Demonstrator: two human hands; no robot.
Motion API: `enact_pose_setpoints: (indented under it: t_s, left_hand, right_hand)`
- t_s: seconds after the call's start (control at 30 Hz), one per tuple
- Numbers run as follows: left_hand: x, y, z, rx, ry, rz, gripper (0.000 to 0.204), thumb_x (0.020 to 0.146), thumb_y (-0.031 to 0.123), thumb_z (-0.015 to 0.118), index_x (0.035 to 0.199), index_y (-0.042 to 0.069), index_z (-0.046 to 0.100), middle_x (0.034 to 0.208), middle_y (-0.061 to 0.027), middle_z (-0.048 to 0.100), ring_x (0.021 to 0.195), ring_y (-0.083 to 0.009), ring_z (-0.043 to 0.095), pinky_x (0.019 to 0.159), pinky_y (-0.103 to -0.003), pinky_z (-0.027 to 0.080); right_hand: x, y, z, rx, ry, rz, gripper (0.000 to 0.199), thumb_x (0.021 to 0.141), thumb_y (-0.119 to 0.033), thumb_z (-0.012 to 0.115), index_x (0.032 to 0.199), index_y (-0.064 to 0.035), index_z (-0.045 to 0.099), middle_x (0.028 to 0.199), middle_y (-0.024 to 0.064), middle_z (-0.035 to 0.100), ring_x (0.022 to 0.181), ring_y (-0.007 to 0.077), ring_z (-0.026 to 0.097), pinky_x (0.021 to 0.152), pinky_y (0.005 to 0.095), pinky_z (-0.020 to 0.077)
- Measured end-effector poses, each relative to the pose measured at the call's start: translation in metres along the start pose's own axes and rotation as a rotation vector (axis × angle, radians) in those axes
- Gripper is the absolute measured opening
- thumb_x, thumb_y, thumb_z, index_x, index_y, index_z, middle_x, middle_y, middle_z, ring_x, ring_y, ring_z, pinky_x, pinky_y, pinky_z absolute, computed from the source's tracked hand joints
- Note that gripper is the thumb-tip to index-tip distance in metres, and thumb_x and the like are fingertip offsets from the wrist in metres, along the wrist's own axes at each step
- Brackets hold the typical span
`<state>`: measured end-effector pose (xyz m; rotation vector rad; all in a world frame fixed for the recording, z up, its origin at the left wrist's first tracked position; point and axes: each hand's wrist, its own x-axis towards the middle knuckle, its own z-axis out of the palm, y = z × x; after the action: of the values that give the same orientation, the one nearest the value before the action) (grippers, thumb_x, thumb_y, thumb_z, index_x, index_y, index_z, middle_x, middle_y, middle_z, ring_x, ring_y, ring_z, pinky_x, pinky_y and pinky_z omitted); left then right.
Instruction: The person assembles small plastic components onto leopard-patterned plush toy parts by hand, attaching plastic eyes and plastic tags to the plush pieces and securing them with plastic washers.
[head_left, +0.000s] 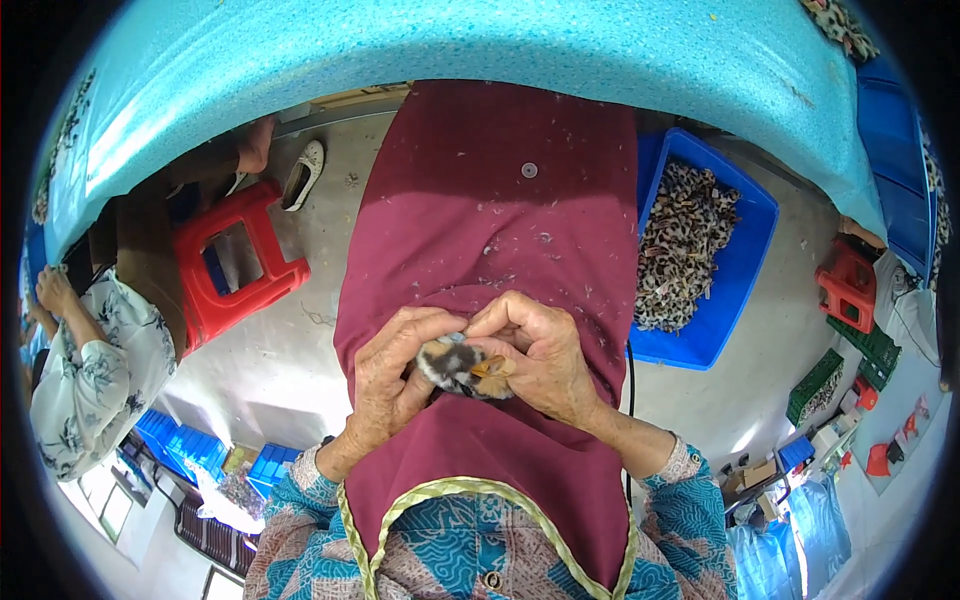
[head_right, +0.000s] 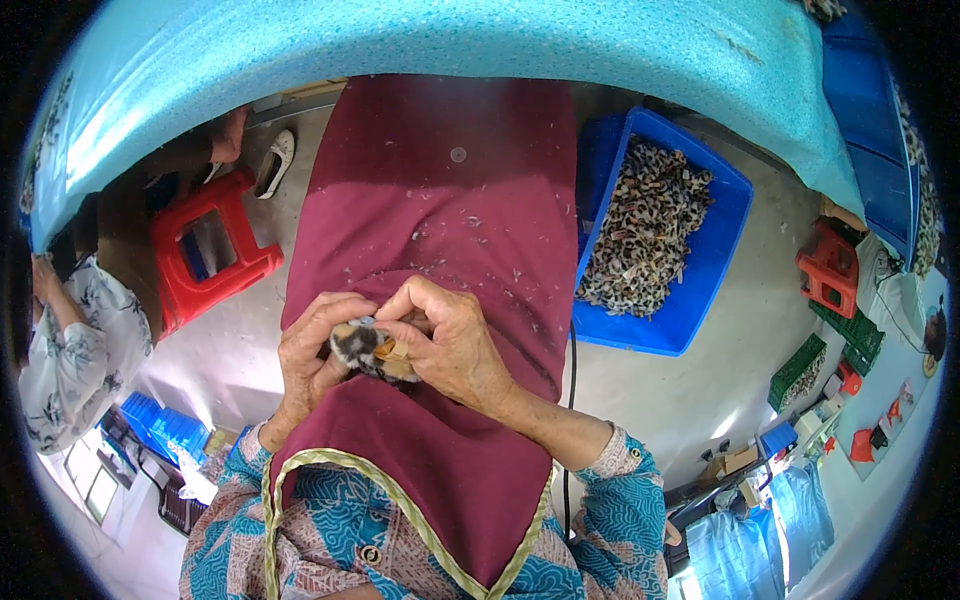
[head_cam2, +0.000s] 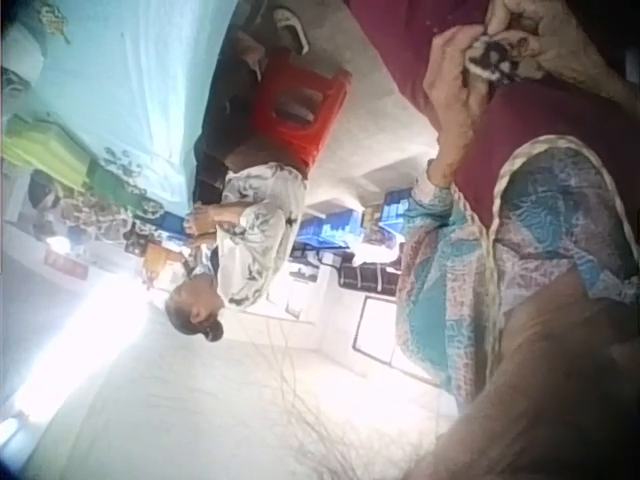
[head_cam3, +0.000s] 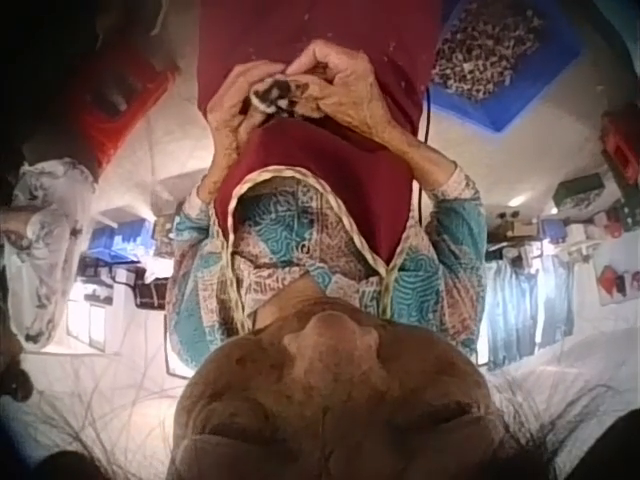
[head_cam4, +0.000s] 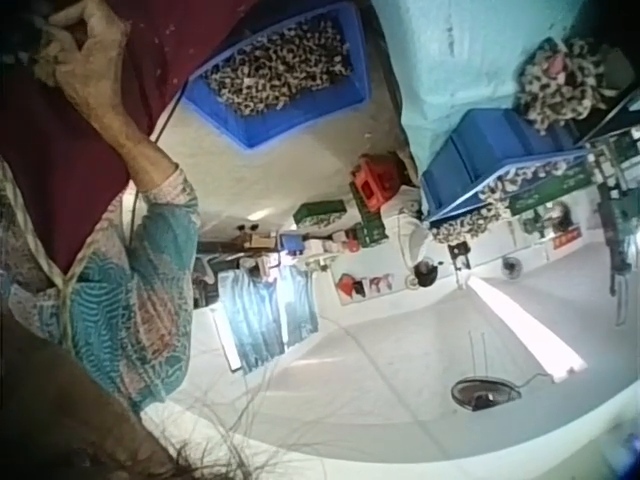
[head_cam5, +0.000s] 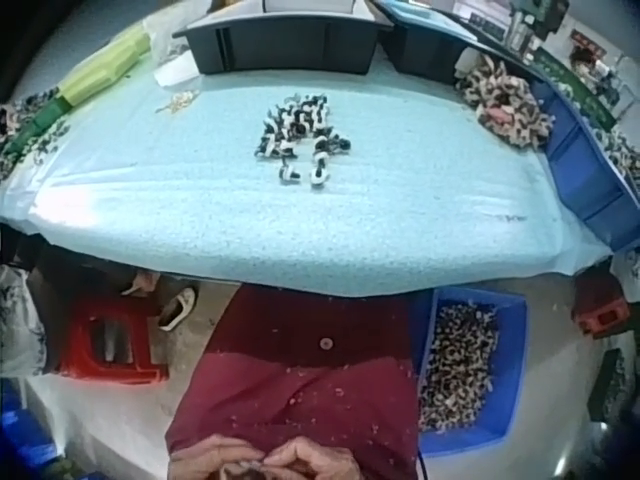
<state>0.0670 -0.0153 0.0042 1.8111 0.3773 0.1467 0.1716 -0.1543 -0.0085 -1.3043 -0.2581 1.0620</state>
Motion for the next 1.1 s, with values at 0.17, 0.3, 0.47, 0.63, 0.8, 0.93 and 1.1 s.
enact_pose_setpoints:
  t_s: [0.17,0.3,0.47,0.63,0.8,0.93,1.1]
  left_hand:
    - [-0.006,-0.005,0.001,-0.103,-0.007,-0.07,0.025,0.082,0.018,0.062,0.101,0.001,0.061,0.094,-0.0114,0.061,0.078,-0.0171,0.06,0.062,-0.025,0.047]
    - [-0.006,-0.01,0.002,-0.146,-0.015,-0.105,0.024,0.082,0.017,0.062,0.099,0.001,0.062,0.092,-0.0105,0.061,0.078,-0.016,0.06,0.061,-0.024,0.047]
    - [-0.003,-0.007,0.004,-0.132,-0.063,-0.05,0.023,0.081,0.015,0.062,0.098,0.0,0.062,0.088,-0.0106,0.062,0.076,-0.0188,0.06,0.064,-0.027,0.048]
    - [-0.006,-0.004,0.002,-0.134,-0.102,-0.111,0.022,0.079,0.014,0.062,0.096,0.0,0.063,0.085,-0.0102,0.062,0.076,-0.0199,0.061,0.066,-0.028,0.048]
    - [-0.011,-0.003,-0.001,-0.084,-0.109,-0.107,0.024,0.077,0.014,0.064,0.096,-0.001,0.063,0.083,-0.0111,0.062,0.076,-0.0191,0.061,0.065,-0.027,0.048]
    - [-0.006,-0.011,0.003,-0.289,-0.03,-0.338,0.027,0.079,0.013,0.064,0.101,-0.002,0.061,0.088,-0.0087,0.064,0.078,-0.0169,0.061,0.069,-0.026,0.048]
    - [0.006,-0.018,-0.008,-0.985,-0.099,-0.877,0.03,0.075,0.003,0.066,0.105,0.0,0.06,0.093,-0.0055,0.064,0.082,-0.0145,0.061,0.075,-0.025,0.049]
  right_hand:
    - [-0.001,-0.014,-0.007,-0.182,-0.141,0.218,0.012,0.082,-0.003,0.061,0.089,0.0023,0.052,0.082,0.0075,0.061,0.074,0.0091,0.06,0.063,0.0232,0.0504]
    - [-0.007,-0.027,-0.01,-0.106,-0.167,0.204,0.019,0.079,-0.006,0.066,0.089,0.0022,0.051,0.083,0.0079,0.061,0.074,0.0106,0.061,0.062,0.024,0.0507]
    - [-0.007,-0.017,-0.007,-0.426,-0.146,0.045,0.03,0.069,-0.01,0.074,0.086,0.0007,0.051,0.074,0.0098,0.059,0.065,0.0152,0.059,0.055,0.0281,0.0472]
    - [-0.008,-0.005,-0.008,-0.359,-0.124,0.045,0.031,0.066,-0.012,0.076,0.08,-0.0003,0.052,0.066,0.0109,0.057,0.057,0.0192,0.056,0.052,0.0317,0.0442]
    - [-0.009,-0.005,-0.006,-0.068,-0.141,0.251,0.018,0.073,0.001,0.069,0.084,0.002,0.055,0.073,0.0034,0.06,0.065,0.0083,0.059,0.055,0.0213,0.048]
    - [0.006,-0.002,-0.016,0.21,-0.172,0.357,0.02,0.076,-0.002,0.067,0.092,0.0002,0.056,0.079,0.0025,0.062,0.071,0.0062,0.058,0.062,0.0196,0.0473]
    - [0.016,0.005,-0.03,0.215,-0.086,0.237,0.02,0.077,0.008,0.058,0.095,0.0006,0.055,0.083,0.0017,0.059,0.078,0.0079,0.058,0.069,0.0213,0.0479]
